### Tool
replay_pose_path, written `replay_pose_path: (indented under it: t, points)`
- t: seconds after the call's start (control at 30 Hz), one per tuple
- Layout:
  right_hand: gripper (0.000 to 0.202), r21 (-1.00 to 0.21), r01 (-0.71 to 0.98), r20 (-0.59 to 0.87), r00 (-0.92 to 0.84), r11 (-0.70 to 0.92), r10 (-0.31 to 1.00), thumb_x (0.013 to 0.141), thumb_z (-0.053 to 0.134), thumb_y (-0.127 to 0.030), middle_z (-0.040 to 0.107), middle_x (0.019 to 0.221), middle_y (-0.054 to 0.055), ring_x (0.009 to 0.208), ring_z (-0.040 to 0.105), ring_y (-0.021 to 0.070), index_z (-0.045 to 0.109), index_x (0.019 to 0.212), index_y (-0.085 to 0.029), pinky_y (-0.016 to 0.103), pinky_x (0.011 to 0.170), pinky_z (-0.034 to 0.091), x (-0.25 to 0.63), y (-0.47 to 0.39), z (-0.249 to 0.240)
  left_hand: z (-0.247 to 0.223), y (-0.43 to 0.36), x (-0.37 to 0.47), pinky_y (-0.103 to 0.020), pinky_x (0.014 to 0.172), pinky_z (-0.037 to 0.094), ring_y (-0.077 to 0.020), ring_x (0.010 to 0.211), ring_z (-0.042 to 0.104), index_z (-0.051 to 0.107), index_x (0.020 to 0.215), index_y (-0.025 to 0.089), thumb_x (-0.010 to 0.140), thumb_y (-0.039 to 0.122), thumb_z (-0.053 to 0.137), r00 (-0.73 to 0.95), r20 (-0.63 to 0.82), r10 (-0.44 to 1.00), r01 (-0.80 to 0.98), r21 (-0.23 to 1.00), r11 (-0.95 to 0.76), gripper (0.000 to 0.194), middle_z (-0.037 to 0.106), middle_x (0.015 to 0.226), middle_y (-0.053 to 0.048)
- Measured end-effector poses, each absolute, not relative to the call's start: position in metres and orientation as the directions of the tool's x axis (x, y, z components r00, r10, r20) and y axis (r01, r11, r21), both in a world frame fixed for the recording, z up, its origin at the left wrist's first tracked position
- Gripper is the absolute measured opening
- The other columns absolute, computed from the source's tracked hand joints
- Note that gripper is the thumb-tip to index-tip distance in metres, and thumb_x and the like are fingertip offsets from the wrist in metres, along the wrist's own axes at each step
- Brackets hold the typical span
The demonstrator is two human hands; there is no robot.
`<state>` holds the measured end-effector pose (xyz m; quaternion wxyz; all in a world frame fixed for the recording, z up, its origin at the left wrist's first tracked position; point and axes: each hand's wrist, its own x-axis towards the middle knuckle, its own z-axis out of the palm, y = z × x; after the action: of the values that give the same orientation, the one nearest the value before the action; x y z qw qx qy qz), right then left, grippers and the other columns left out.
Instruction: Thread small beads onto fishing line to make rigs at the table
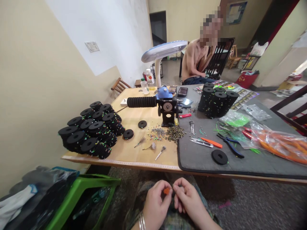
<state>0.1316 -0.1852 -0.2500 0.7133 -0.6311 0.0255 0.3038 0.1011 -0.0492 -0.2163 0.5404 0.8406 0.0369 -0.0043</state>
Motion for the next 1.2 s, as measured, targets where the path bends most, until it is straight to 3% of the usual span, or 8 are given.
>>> replay_pose_path:
  t: [0.37,0.63,0.97,1.2]
  points:
    - [0.046,-0.819,-0.557,-0.492,0.805,0.136,0.332,0.071,0.061,-0.064,0.052,0.038,-0.010,0.027,0.029,0.0038,0.045,0.078,-0.022,0.015,0.031,0.012,0.136,-0.190,-0.244,-0.217,-0.052,0.102,-0.025,0.063,0.039,-0.0183,0.065,0.056,0.064,0.069,0.019,0.083,0.027,0.059,0.995,-0.097,0.037,0.103,0.917,-0.385,0.017,0.063,0.067,-0.003]
    - [0.046,-0.877,-0.467,-0.420,0.859,0.112,0.294,0.073,0.059,-0.066,0.040,0.035,-0.013,0.032,0.020,0.0048,0.044,0.075,-0.022,0.017,0.036,0.012,0.137,-0.192,-0.245,-0.216,-0.051,0.103,-0.024,0.061,0.039,-0.0171,0.064,0.055,0.062,0.070,0.019,0.082,0.021,0.057,0.993,-0.111,0.033,0.115,0.908,-0.402,0.013,0.061,0.066,-0.002]
    - [0.045,-0.904,-0.409,-0.354,0.879,0.124,0.320,0.076,0.057,-0.065,0.034,0.038,-0.014,0.036,0.022,0.0064,0.044,0.075,-0.022,0.019,0.040,0.015,0.134,-0.189,-0.251,-0.222,-0.057,0.103,-0.022,0.053,0.036,-0.0134,0.054,0.050,0.061,0.067,0.017,0.077,0.014,0.056,0.989,-0.123,0.077,0.144,0.899,-0.415,0.011,0.058,0.059,0.001]
    - [0.046,-0.910,-0.391,-0.307,0.859,0.139,0.410,0.075,0.058,-0.066,0.038,0.040,-0.013,0.037,0.026,0.0067,0.044,0.075,-0.022,0.019,0.041,0.020,0.134,-0.190,-0.254,-0.227,-0.053,0.104,-0.023,0.061,0.043,-0.0156,0.062,0.060,0.071,0.074,0.017,0.081,0.021,0.058,0.993,-0.110,0.050,0.121,0.902,-0.414,0.016,0.071,0.068,-0.002]
